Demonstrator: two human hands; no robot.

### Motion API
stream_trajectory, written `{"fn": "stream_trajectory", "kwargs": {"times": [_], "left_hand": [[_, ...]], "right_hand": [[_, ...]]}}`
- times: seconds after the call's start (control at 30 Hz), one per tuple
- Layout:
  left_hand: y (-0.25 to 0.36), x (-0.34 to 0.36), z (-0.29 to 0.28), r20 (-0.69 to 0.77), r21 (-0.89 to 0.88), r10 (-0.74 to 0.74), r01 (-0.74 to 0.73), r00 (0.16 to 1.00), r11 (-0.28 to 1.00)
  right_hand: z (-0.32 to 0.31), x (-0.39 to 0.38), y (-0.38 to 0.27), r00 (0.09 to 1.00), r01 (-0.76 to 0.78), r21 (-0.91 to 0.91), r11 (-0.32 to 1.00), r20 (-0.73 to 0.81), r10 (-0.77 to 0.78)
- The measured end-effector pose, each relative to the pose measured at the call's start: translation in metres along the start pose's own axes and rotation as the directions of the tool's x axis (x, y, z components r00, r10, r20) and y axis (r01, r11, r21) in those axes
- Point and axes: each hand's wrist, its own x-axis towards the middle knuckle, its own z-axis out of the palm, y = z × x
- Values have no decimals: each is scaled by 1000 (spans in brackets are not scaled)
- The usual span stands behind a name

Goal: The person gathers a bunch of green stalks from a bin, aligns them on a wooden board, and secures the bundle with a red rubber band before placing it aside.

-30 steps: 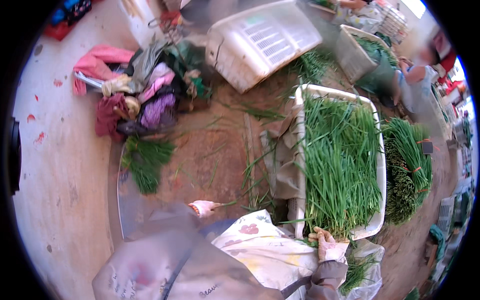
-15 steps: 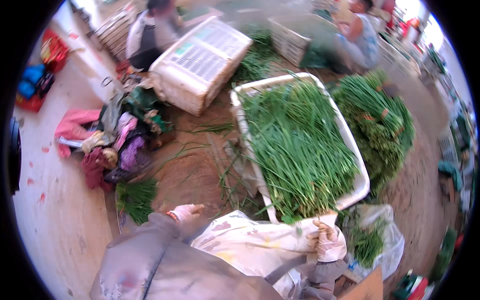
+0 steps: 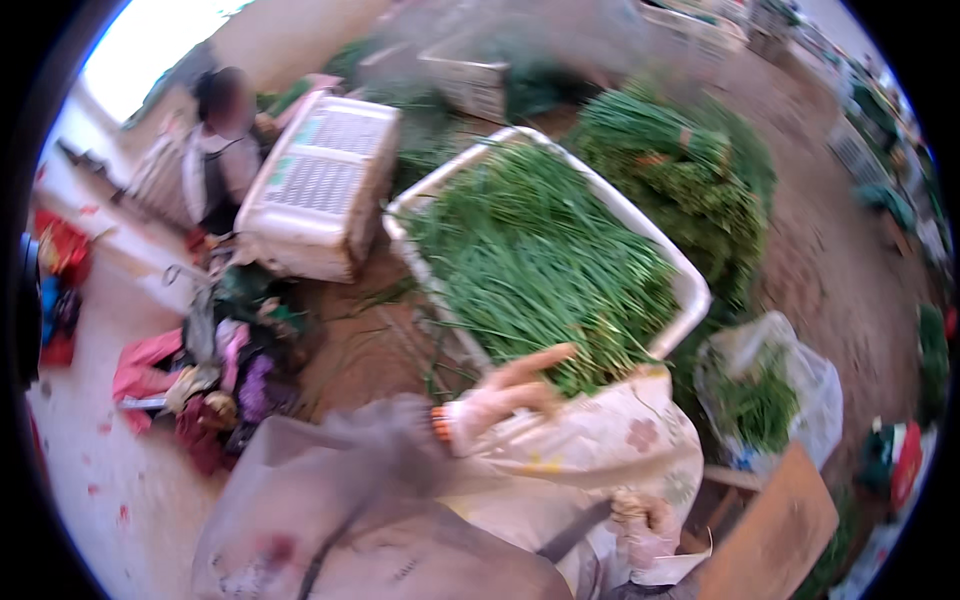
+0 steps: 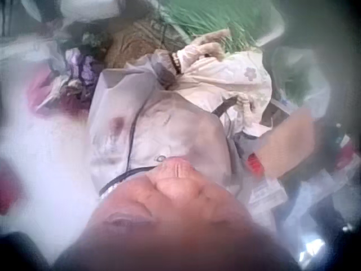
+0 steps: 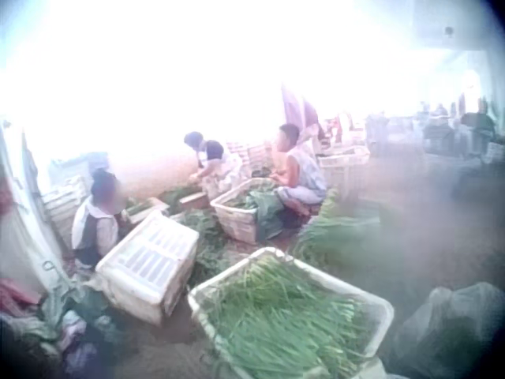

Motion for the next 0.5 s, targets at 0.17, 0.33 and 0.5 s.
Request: {"fn": "stream_trajectory", "kwargs": {"times": [0.17, 0.33, 0.5], "left_hand": [[22, 19, 51, 61, -417, 146, -108, 987, 902], [24, 19, 54, 18, -269, 284, -269, 959, 925], [-15, 41, 67, 172, -407, 437, -340, 883, 848]], "right_hand": [[89, 30, -109, 900, 429, -289, 856, 221, -377], [86, 33, -100, 924, 368, -156, 917, 169, -342], [86, 30, -93, 907, 416, -187, 890, 159, -391]]}}
